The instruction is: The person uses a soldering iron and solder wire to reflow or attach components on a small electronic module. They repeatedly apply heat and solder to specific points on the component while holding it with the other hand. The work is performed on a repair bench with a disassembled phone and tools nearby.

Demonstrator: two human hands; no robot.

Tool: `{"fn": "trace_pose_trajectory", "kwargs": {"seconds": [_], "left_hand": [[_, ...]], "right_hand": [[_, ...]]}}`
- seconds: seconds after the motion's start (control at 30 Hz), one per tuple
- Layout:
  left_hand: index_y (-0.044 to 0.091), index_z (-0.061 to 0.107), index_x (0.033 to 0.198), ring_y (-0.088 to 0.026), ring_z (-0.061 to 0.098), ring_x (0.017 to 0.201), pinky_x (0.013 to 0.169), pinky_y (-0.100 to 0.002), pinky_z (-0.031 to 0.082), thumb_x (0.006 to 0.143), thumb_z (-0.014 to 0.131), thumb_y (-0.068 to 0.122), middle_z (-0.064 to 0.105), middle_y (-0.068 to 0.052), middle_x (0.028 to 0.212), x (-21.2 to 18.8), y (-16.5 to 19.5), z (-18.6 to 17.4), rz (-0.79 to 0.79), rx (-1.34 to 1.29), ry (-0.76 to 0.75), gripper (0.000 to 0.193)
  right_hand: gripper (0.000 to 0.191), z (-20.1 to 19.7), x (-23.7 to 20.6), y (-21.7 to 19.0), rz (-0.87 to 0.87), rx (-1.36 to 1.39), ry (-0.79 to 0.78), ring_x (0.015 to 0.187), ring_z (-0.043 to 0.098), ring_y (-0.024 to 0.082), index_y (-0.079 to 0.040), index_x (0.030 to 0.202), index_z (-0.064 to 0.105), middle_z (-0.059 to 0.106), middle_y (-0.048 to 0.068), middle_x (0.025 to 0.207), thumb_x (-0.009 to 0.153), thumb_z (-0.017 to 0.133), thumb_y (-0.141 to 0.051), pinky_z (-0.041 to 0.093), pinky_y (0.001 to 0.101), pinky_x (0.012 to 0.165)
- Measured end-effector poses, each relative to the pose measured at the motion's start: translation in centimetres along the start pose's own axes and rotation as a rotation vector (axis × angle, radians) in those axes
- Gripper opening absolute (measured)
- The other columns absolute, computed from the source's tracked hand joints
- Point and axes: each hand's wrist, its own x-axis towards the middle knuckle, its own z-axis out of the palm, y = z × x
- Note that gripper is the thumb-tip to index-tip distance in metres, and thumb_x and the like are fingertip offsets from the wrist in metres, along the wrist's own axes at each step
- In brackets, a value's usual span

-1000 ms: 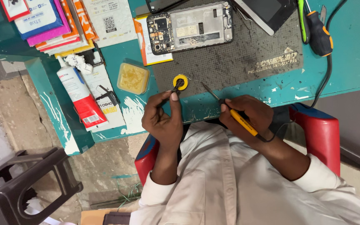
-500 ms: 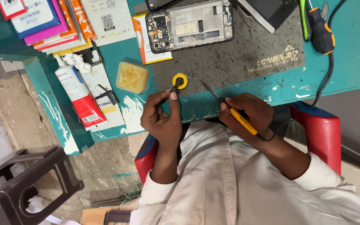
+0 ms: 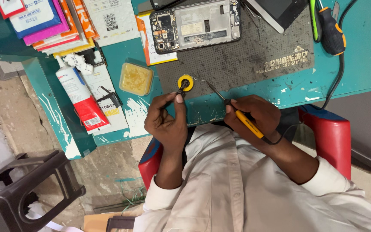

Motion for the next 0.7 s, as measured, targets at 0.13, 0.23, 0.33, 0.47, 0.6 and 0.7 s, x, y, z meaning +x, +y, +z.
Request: {"fn": "trace_pose_trajectory", "kwargs": {"seconds": [0.13,0.23,0.33,0.47,0.6,0.7], "left_hand": [[-0.007,0.065,0.107,-0.011,0.067,0.094,0.085,-0.022,0.056,0.098,0.070,-0.012,0.070,-0.013,0.104,-0.1,-0.1,0.0,-0.006,-0.033,0.004,0.011],[-0.007,0.065,0.108,-0.011,0.067,0.093,0.085,-0.022,0.056,0.098,0.070,-0.012,0.070,-0.013,0.104,-0.1,-0.2,0.1,-0.003,-0.039,0.002,0.012],[-0.007,0.065,0.107,-0.012,0.067,0.094,0.085,-0.022,0.056,0.097,0.070,-0.012,0.070,-0.013,0.105,-0.2,-0.3,0.0,0.000,-0.033,0.004,0.013],[-0.007,0.065,0.108,-0.012,0.067,0.094,0.085,-0.022,0.055,0.097,0.071,-0.012,0.070,-0.013,0.105,-0.4,-0.5,-0.3,-0.019,-0.028,0.007,0.013],[-0.008,0.066,0.110,-0.012,0.068,0.096,0.088,-0.023,0.056,0.097,0.072,-0.012,0.070,-0.013,0.107,-0.2,-0.3,-0.3,-0.052,-0.055,0.027,0.015],[-0.007,0.066,0.112,-0.013,0.071,0.098,0.092,-0.025,0.059,0.095,0.072,-0.010,0.072,-0.013,0.105,-0.2,0.1,-0.3,-0.146,-0.136,0.041,0.018]], "right_hand": [[0.025,0.1,0.0,0.0,0.011,-0.008,-0.005,0.080,0.075,0.027,0.000,0.099,0.065,0.074,0.015,0.091,0.086,0.086,0.000,0.060,0.0340,0.070],[0.024,0.1,0.0,0.0,0.011,-0.003,-0.001,0.080,0.075,0.027,0.000,0.099,0.065,0.074,0.014,0.091,0.086,0.086,0.000,0.060,0.0339,0.070],[0.025,0.1,-0.3,0.0,0.017,-0.015,0.008,0.081,0.075,0.026,0.001,0.099,0.066,0.074,0.015,0.092,0.086,0.086,0.000,0.060,0.0335,0.071],[0.022,-0.5,-1.6,-0.3,0.243,-0.139,-0.093,0.082,0.074,0.027,-0.003,0.100,0.070,0.074,0.014,0.090,0.085,0.085,-0.002,0.058,0.0339,0.071],[0.011,-1.3,-2.5,1.0,0.578,0.717,0.316,0.077,0.069,0.021,-0.009,0.100,0.061,0.072,0.008,0.090,0.100,0.071,-0.012,0.060,0.0321,0.069],[0.014,-4.0,-2.8,2.4,0.871,1.087,0.478,0.076,0.065,0.021,-0.012,0.091,0.059,0.065,0.006,0.081,0.101,0.067,-0.018,0.056,0.0321,0.066]]}}
